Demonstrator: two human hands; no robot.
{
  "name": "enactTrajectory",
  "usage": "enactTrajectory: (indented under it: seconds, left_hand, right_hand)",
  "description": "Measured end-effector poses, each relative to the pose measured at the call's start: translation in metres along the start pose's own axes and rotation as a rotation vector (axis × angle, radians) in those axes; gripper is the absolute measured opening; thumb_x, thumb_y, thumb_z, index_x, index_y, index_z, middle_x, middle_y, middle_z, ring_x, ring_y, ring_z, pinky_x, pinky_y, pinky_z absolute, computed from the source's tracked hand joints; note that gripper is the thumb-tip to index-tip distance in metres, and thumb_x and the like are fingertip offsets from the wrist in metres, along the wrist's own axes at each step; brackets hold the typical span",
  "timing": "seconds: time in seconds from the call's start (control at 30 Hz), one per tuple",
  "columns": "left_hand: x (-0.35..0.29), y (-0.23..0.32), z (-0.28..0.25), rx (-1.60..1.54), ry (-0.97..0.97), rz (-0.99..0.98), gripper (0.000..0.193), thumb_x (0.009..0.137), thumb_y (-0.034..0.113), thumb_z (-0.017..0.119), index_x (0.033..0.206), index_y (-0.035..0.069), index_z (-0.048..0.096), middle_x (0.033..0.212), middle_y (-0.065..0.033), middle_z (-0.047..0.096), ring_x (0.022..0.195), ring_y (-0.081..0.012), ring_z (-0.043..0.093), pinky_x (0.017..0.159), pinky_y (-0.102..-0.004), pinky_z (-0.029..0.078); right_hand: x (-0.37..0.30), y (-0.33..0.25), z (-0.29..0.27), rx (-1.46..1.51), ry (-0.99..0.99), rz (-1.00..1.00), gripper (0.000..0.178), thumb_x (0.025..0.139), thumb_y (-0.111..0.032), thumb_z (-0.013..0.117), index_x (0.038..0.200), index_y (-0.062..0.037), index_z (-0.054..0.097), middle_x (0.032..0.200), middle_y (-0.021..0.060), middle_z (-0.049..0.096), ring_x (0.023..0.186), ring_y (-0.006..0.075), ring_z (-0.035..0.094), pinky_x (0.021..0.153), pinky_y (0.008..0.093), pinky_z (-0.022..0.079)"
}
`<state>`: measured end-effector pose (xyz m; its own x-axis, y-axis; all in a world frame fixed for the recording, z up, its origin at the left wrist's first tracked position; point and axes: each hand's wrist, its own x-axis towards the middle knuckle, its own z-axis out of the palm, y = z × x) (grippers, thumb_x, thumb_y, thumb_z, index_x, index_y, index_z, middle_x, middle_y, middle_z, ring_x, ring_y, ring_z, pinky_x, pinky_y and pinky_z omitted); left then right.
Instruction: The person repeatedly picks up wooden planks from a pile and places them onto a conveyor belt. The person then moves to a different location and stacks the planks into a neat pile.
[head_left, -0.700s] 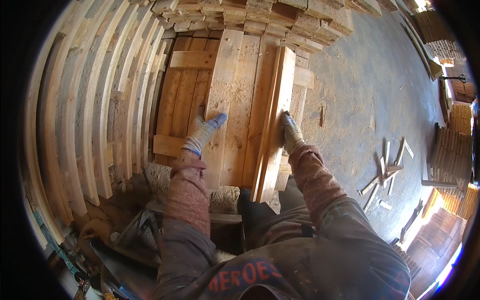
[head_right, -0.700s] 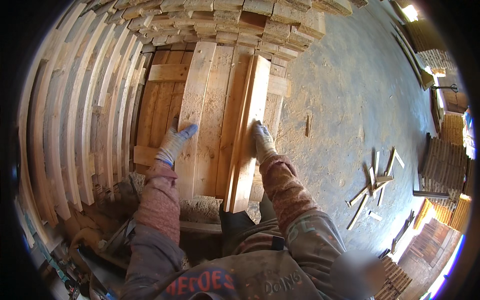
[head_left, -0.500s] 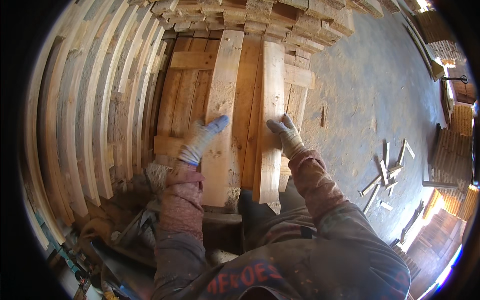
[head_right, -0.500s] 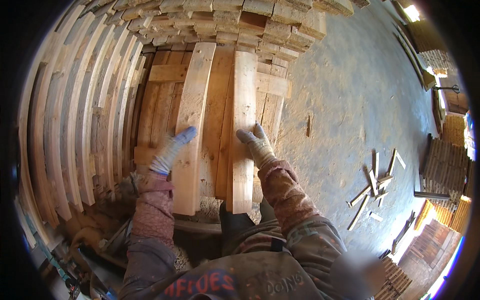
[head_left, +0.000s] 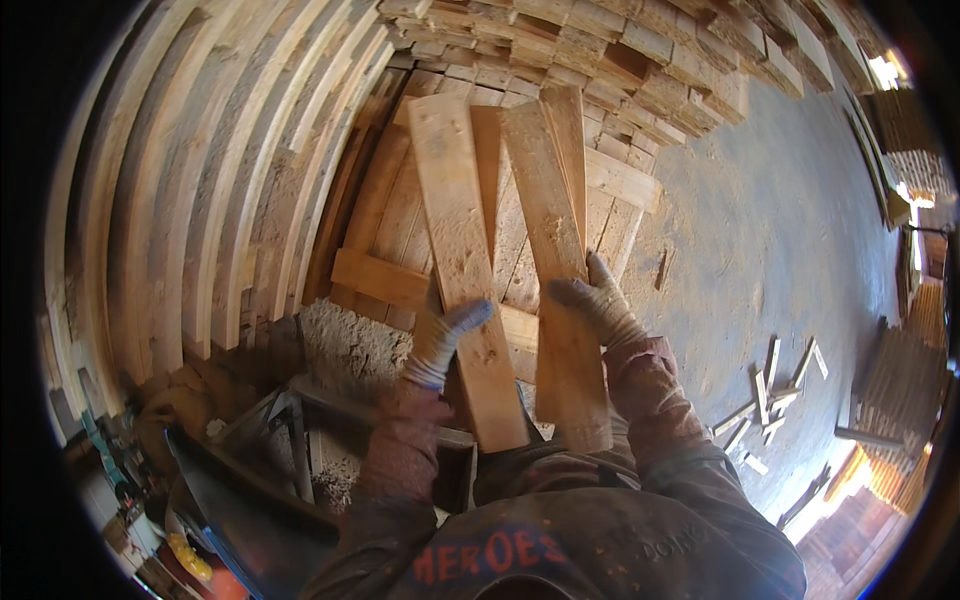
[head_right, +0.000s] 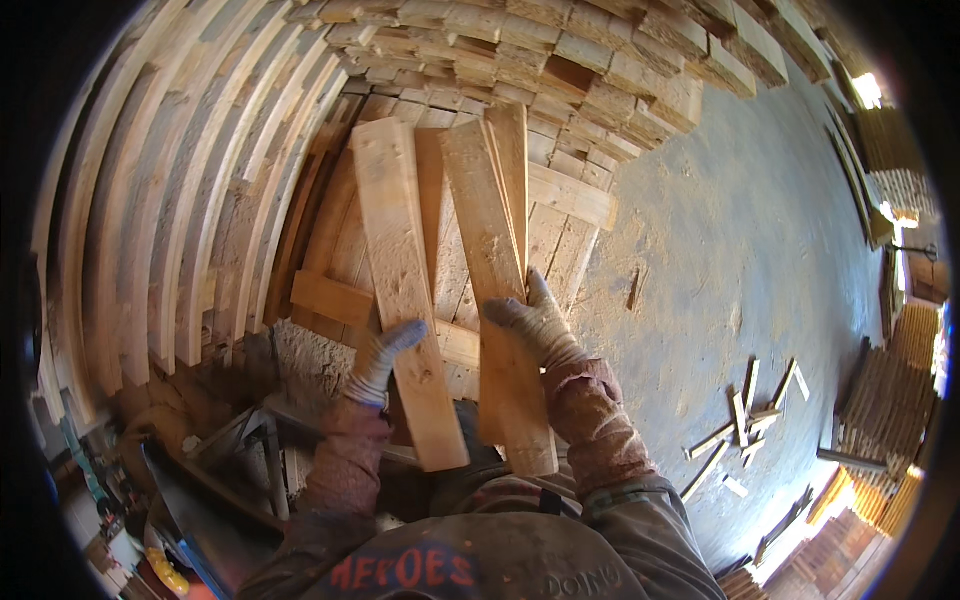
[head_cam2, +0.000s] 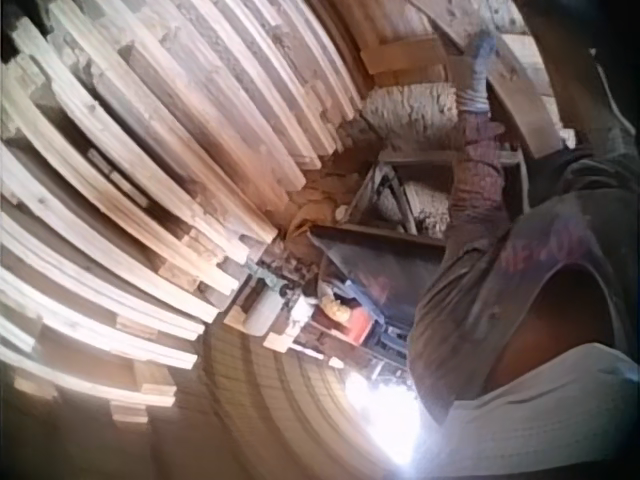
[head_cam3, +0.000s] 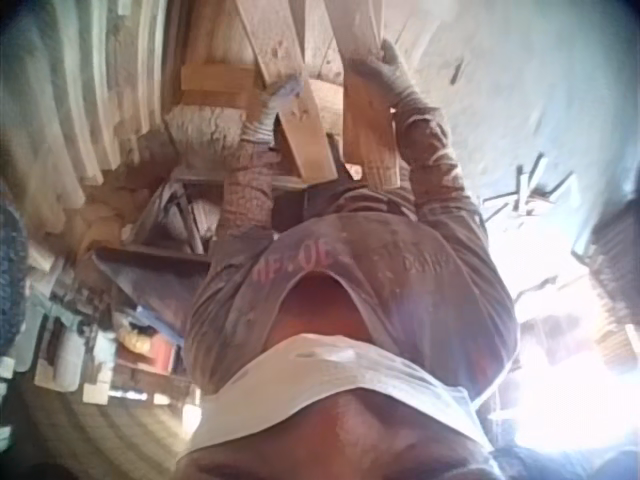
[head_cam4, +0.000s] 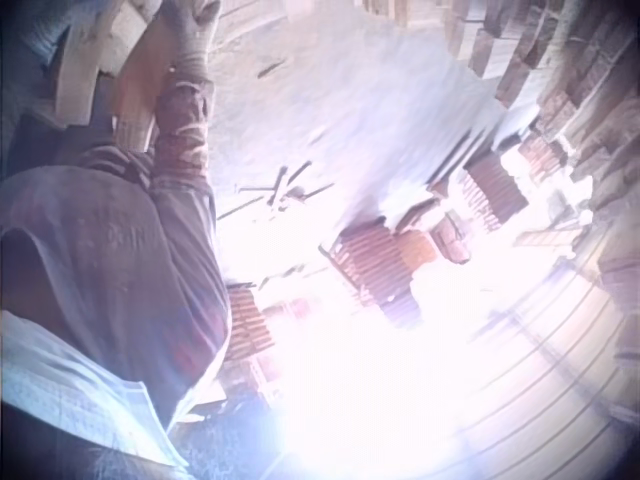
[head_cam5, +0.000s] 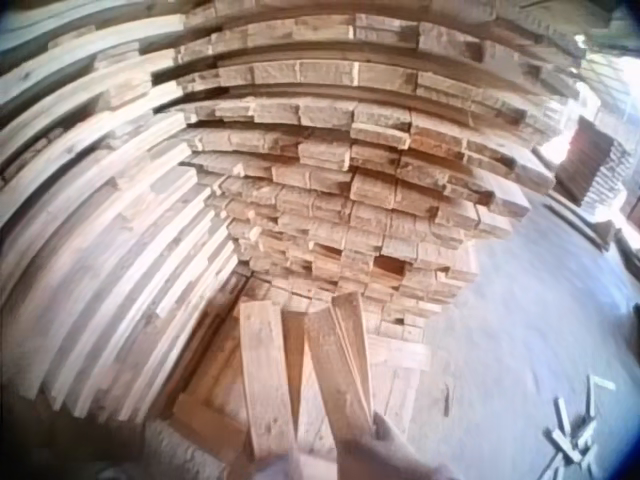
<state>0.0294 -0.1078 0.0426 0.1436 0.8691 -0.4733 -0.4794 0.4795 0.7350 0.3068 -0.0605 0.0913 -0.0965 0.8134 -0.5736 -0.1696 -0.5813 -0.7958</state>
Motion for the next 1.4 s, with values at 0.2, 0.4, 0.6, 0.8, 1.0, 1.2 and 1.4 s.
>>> enactTrajectory:
  seconds: [0.2,0.4,0.6,0.8,1.0,1.2,1.4]
  left_hand:
    - [-0.019,-0.012,0.132,0.667,0.789,0.253,0.119,0.074,0.016,0.091,0.163,0.004,0.012,0.146,-0.0284,0.046,0.132,-0.0376,0.052,0.11,-0.0431,0.049]
    - [-0.004,-0.047,0.141,-0.118,0.432,-0.02,0.127,0.086,0.013,0.083,0.162,0.006,-0.018,0.158,-0.0311,0.032,0.137,-0.0304,0.048,0.111,-0.0387,0.047]
    - [-0.025,-0.07,0.06,0.419,1.058,0.013,0.101,0.089,0.024,0.079,0.163,0.001,0.014,0.166,-0.0275,0.019,0.155,-0.0352,0.022,0.128,-0.0439,0.025]
    - [0.011,-0.054,0.1,0.004,1.011,0.093,0.103,0.092,0.025,0.076,0.163,-0.004,0.007,0.163,-0.0338,0.025,0.15,-0.0418,0.033,0.125,-0.0433,0.031]
    - [0.026,-0.038,0.093,-0.252,0.859,-0.058,0.108,0.086,0.03,0.085,0.161,-0.005,0.015,0.157,-0.032,0.037,0.137,-0.0346,0.049,0.114,-0.0422,0.042]
    - [0.042,-0.057,0.082,-1.275,0.796,0.015,0.109,0.088,0.038,0.082,0.163,-0.001,0.012,0.161,-0.0322,0.028,0.148,-0.0414,0.034,0.123,-0.048,0.035]
    - [0.034,-0.07,0.085,-0.005,0.647,0.247,0.098,0.089,0.032,0.084,0.158,-0.002,0.024,0.149,-0.0214,0.049,0.133,-0.0318,0.052,0.112,-0.0379,0.047]
  right_hand:
    - [0.054,-0.087,0.036,-1.138,-0.048,-0.225,0.083,0.079,-0.042,0.081,0.144,-0.0045,0.044,0.13,0.0309,0.062,0.111,0.0509,0.065,0.097,0.0514,0.054]
    - [0.115,-0.036,0.033,-1.464,-0.255,-0.275,0.083,0.089,-0.056,0.073,0.152,-0.012,0.041,0.139,0.0321,0.056,0.132,0.0472,0.054,0.107,0.0511,0.048]
    - [0.185,-0.056,-0.004,-1.407,-0.111,-0.351,0.094,0.084,-0.065,0.075,0.156,-0.0126,0.043,0.146,0.0184,0.057,0.136,0.0368,0.054,0.115,0.0483,0.042]
    - [0.203,-0.04,-0.007,-1.756,0.181,-0.312,0.107,0.08,-0.071,0.073,0.162,-0.0161,0.03,0.15,0.0185,0.054,0.137,0.0387,0.051,0.115,0.0515,0.039]
    - [0.221,-0.04,-0.047,-0.827,-0.284,0.032,0.09,0.082,-0.071,0.074,0.138,-0.001,0.062,0.129,0.0199,0.068,0.118,0.0316,0.065,0.101,0.0441,0.049]
    - [0.195,-0.025,-0.039,-1.019,-0.301,-0.143,0.084,0.081,-0.053,0.086,0.139,0.0025,0.06,0.144,0.0231,0.058,0.133,0.0332,0.056,0.11,0.0433,0.045]
    - [0.187,-0.018,-0.02,-1.155,-0.357,-0.295,0.076,0.088,-0.059,0.075,0.134,0.0008,0.064,0.118,0.0207,0.074,0.113,0.0308,0.069,0.097,0.0391,0.052]
